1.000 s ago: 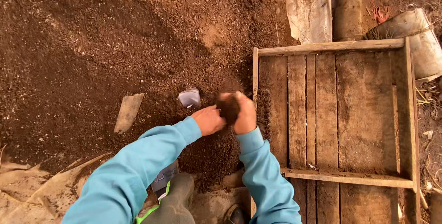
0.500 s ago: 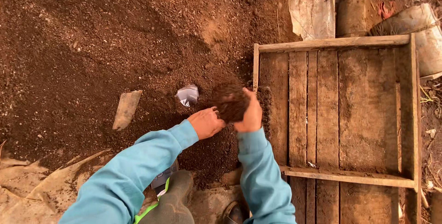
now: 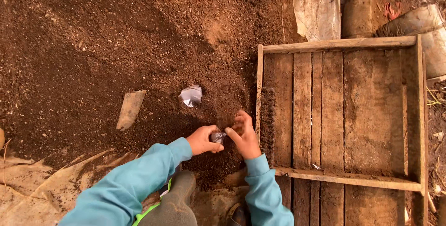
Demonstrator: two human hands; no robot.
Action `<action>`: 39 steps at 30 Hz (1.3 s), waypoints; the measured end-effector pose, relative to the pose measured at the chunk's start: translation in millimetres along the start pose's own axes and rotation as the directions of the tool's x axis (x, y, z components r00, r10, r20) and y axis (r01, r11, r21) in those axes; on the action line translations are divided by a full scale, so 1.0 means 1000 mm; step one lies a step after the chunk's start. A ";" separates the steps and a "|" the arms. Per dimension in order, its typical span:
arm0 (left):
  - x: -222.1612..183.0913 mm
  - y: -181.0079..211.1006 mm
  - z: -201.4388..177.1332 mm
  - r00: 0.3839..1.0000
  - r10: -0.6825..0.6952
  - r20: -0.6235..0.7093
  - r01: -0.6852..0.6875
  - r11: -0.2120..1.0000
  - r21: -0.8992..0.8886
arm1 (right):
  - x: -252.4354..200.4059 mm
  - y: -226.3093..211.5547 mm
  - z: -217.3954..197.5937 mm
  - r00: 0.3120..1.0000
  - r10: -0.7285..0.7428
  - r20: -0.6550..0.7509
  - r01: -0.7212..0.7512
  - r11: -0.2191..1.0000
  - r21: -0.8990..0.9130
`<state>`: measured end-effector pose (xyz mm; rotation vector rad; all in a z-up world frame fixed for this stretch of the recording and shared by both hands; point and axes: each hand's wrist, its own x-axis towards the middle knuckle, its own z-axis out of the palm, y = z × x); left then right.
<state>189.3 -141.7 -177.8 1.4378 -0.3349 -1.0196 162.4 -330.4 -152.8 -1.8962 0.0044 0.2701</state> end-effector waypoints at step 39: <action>0.044 -0.043 -0.013 0.821 -0.544 0.171 0.164 -0.063 -0.984 | 0.025 0.007 0.019 0.965 0.258 -0.051 -0.242 0.946 0.215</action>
